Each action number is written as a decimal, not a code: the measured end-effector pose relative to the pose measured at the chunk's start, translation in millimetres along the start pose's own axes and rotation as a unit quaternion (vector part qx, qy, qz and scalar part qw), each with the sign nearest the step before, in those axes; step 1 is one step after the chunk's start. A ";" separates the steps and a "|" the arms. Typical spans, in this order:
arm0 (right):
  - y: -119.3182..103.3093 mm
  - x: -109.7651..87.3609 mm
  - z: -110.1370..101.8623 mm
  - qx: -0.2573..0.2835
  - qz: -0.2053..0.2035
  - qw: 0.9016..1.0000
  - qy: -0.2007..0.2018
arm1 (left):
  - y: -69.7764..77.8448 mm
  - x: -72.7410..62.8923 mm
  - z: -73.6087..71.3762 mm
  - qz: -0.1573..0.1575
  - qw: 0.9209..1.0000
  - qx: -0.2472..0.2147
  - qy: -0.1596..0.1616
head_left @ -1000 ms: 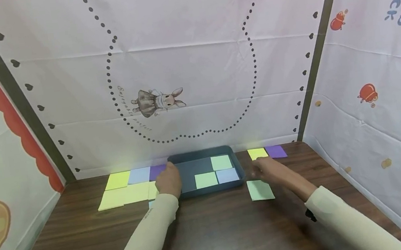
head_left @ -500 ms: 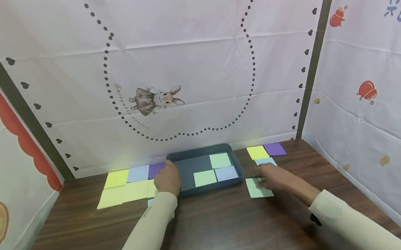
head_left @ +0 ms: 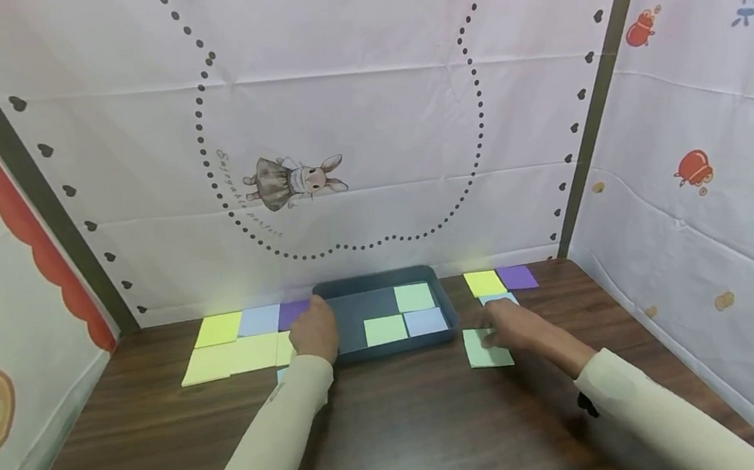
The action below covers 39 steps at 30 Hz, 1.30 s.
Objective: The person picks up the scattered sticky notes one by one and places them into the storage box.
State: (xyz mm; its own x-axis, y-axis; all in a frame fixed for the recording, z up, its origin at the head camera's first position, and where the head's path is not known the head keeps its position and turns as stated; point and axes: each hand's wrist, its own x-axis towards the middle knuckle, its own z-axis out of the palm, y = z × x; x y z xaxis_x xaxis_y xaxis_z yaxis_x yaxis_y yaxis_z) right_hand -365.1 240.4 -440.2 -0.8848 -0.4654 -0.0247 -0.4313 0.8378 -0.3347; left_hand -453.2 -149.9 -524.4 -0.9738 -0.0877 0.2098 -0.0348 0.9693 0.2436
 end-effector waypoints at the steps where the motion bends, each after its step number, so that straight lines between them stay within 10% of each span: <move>1: 0.8 0.4 -1.2 0.001 -0.005 1.000 0.002 | -0.4 1.0 0.8 -0.001 1.000 0.000 -0.002; 15: -8.3 6.6 -32.6 0.055 -0.040 0.996 -0.051 | -3.3 9.0 6.7 0.002 1.000 0.026 -0.003; 39: -93.5 37.5 -49.5 0.016 -0.118 0.991 -0.068 | 2.0 -0.4 3.4 -0.012 1.000 0.004 0.012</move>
State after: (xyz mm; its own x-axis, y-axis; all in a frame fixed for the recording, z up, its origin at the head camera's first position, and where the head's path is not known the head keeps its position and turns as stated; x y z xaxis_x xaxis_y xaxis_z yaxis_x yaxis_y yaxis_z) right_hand -366.6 158.8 -363.2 -0.7277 -0.6825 -0.0678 -0.6152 0.6932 -0.3754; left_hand -453.6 -147.2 -527.2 -0.9671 -0.1158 0.2264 -0.0597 0.9688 0.2404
